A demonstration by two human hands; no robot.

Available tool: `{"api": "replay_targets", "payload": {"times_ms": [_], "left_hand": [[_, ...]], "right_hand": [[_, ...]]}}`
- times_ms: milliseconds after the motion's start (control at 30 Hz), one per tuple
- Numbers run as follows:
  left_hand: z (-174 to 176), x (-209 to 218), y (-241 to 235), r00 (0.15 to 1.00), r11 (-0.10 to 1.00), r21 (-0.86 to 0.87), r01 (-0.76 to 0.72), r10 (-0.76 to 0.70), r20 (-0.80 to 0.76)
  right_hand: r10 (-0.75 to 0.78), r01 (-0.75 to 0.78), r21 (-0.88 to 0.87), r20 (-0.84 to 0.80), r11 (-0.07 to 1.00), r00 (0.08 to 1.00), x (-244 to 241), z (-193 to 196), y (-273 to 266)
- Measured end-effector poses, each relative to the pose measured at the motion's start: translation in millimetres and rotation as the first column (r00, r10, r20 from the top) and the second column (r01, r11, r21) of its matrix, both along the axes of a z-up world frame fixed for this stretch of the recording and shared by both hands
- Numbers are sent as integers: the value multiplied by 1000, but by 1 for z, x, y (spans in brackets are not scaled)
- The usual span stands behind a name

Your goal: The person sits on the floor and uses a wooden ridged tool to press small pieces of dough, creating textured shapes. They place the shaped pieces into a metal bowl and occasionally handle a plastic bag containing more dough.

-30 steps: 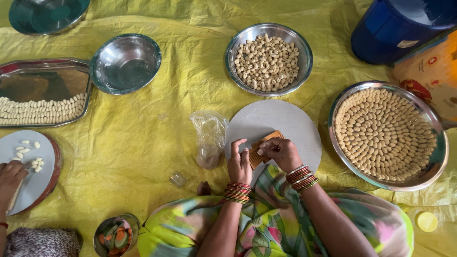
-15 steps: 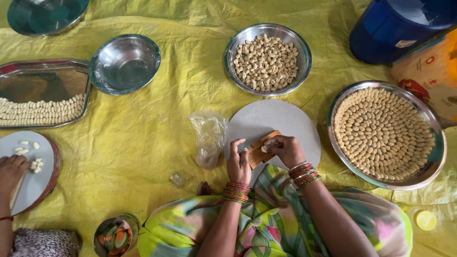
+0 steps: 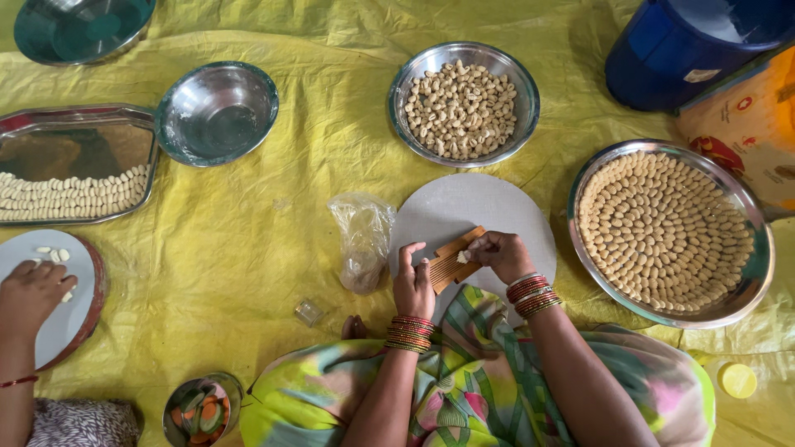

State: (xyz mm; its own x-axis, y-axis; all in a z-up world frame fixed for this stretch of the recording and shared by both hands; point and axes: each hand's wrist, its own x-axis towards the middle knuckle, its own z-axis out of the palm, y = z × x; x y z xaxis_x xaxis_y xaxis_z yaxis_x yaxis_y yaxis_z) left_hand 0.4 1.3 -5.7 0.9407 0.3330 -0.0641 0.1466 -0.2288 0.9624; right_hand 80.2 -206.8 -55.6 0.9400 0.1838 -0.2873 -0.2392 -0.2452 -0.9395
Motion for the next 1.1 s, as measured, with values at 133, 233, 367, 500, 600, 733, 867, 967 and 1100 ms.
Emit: {"api": "replay_targets", "payload": {"times_ms": [133,233,367,500,600,733,867,967,1100], "left_hand": [[-1,0,0,999,999,44,2,-3,39],[-2,2,0,995,998,64,5,2,-104],[-4,4,3,999,993,112,-42,38,37],[-6,5,4,999,990,133,-53,53,3],[-6,6,4,998,990,136,-43,49,-41],[-8,6,5,998,985,161,-55,53,14],[-9,6,5,999,987,150,-54,53,12],[-8,7,5,998,986,158,-51,53,-12],[-11,8,6,992,986,162,-38,57,-116]], "right_hand": [[-22,22,-12,-37,1000,999,1,-5,-3],[-25,23,-73,-23,997,999,1,-7,-4],[-58,57,-42,-16,997,998,-3,1,-1],[-28,44,-119,137,992,990,-13,21,18],[21,35,-307,177,951,984,-21,39,34],[75,16,-342,249,939,965,-24,47,39],[61,-15,-237,188,971,980,-19,32,27],[60,-52,-55,151,997,987,-11,19,17],[49,-42,-43,166,998,985,-10,23,15]]}}
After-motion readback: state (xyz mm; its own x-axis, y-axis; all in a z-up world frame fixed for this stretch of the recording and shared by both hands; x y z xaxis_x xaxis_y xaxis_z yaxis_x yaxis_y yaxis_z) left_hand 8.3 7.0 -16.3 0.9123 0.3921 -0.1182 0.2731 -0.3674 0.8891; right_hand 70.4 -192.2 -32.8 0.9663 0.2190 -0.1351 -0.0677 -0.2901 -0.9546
